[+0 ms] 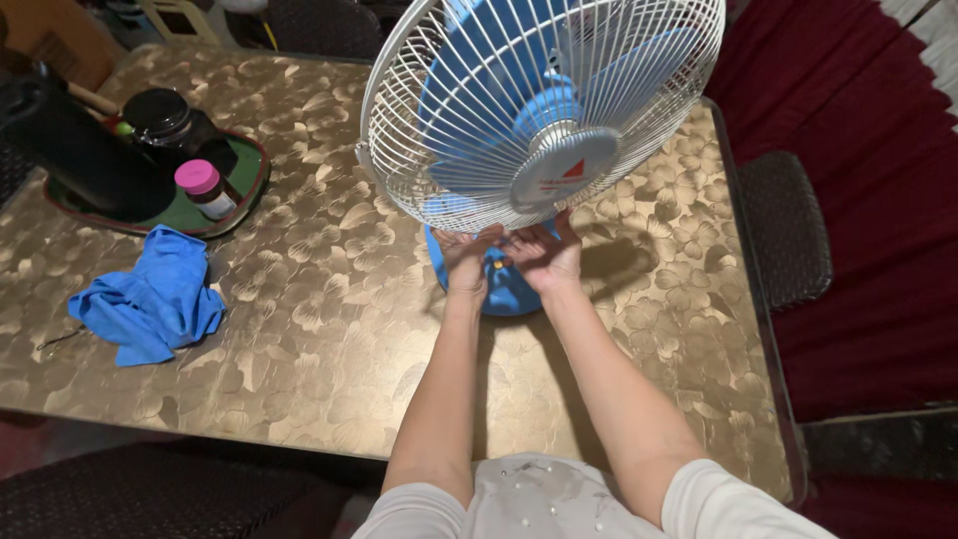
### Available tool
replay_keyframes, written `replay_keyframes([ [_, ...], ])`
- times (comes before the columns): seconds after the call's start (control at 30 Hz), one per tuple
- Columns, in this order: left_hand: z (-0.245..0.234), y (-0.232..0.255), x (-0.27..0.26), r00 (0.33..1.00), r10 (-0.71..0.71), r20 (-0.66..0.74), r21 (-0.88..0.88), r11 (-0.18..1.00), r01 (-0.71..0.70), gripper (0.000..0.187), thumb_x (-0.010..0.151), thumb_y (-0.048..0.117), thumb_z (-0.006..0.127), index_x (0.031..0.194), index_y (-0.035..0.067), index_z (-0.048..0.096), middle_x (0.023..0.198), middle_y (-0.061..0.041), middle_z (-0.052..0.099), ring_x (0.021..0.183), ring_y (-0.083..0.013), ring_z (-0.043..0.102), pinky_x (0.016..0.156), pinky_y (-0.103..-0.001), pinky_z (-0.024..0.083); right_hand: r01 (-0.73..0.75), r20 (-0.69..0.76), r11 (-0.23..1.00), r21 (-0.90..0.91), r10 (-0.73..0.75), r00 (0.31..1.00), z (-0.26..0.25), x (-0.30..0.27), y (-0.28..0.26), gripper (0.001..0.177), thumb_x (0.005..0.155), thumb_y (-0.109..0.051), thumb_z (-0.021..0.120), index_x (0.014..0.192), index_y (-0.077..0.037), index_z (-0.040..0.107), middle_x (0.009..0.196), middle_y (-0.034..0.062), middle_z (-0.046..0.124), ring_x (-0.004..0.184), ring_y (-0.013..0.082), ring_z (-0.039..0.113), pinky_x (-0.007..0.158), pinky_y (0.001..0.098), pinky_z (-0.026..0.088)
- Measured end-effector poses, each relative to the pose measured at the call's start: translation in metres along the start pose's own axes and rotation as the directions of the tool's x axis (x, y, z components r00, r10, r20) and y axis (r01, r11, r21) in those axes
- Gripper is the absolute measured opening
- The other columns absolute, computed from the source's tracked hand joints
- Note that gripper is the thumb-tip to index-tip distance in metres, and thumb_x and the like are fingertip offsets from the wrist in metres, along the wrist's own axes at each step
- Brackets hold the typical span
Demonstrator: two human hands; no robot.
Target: The person assembles a blue table fan by attaching the fan blades to the motor hub, securing them with a nut, and then attaching the front and rear wire cages. The person uses a screwdriver to tighten the hub nut and aligns the cages with the base.
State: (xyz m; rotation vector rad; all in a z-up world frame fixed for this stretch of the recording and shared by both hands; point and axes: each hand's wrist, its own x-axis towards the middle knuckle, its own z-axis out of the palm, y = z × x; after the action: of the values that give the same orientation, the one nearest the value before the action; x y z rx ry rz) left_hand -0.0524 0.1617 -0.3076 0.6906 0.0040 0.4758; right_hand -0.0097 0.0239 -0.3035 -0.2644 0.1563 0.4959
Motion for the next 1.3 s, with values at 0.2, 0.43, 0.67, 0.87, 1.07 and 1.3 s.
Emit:
replay_keyframes([
  [0.2,-0.011,-0.001,0.007,0.996,0.089,0.015,-0.059,0.994,-0.088,0.046,0.083,-0.019,0.066,0.123,0.001,0.055,0.109,-0.014,0.067,0.090,-0.0229,0.071,0.079,-0.037,0.061,0.088,0.089,0.954,-0.288,-0.064,0.994,0.017,-0.024,-0.016,0.064,0.095,-0.047,0.059,0.141,-0.003,0.049,0.138,0.0152,0.058,0.127,0.0348,0.054,0.101,0.0544,0.048],
  [0.43,0.001,0.013,0.003,0.995,0.084,-0.049,-0.046,0.995,-0.087,0.082,0.075,-0.015,0.055,0.153,0.003,0.042,0.126,-0.017,0.061,0.083,-0.0187,0.063,0.058,-0.025,0.044,0.090,-0.010,0.755,-0.650,-0.127,0.992,0.049,-0.060,-0.036,0.032,0.101,-0.028,0.056,0.117,0.001,0.058,0.109,0.0158,0.066,0.107,0.0391,0.072,0.083,0.0491,0.061],
  [0.67,0.070,0.070,-0.030,0.903,0.121,-0.411,0.248,0.969,-0.017,0.095,0.076,-0.009,0.067,0.158,0.013,0.025,0.156,-0.011,0.039,0.120,-0.0239,0.054,0.087,-0.036,0.042,0.160,0.103,0.568,-0.807,-0.131,0.986,0.101,-0.102,-0.045,0.017,0.098,-0.012,0.065,0.096,0.004,0.061,0.089,0.0141,0.074,0.088,0.0306,0.080,0.072,0.0380,0.066],
  [0.87,0.132,0.124,-0.074,0.657,0.749,0.085,0.805,0.337,-0.489,0.089,0.080,-0.013,0.060,0.160,0.016,0.033,0.165,-0.013,0.031,0.159,-0.0304,0.028,0.137,-0.048,0.020,0.585,0.576,-0.163,-0.794,-0.509,0.640,0.153,-0.132,-0.049,0.024,0.094,-0.011,0.073,0.114,0.002,0.076,0.084,0.0109,0.074,0.066,0.0201,0.062,0.059,0.0312,0.051],
  [1.07,0.188,0.171,-0.059,0.637,0.634,0.438,0.809,0.031,-0.587,0.076,0.098,0.012,0.070,0.162,0.022,0.031,0.172,-0.010,0.014,0.162,-0.0291,0.013,0.132,-0.057,0.009,0.522,0.961,-0.819,-0.238,-0.278,0.003,0.232,-0.146,-0.075,0.039,0.108,-0.028,0.070,0.132,0.002,0.066,0.122,0.0201,0.066,0.117,0.0298,0.062,0.100,0.0452,0.055],
  [1.3,0.215,0.178,-0.030,0.659,0.466,0.591,0.806,-0.313,-0.502,0.088,0.096,0.039,0.080,0.164,0.023,0.027,0.171,-0.021,0.004,0.160,-0.0426,-0.003,0.125,-0.077,0.005,0.449,0.968,-0.868,-0.211,-0.123,0.217,0.268,-0.116,-0.092,0.034,0.113,-0.030,0.070,0.130,-0.001,0.065,0.128,0.0208,0.063,0.122,0.0402,0.056,0.108,0.0503,0.042],
])
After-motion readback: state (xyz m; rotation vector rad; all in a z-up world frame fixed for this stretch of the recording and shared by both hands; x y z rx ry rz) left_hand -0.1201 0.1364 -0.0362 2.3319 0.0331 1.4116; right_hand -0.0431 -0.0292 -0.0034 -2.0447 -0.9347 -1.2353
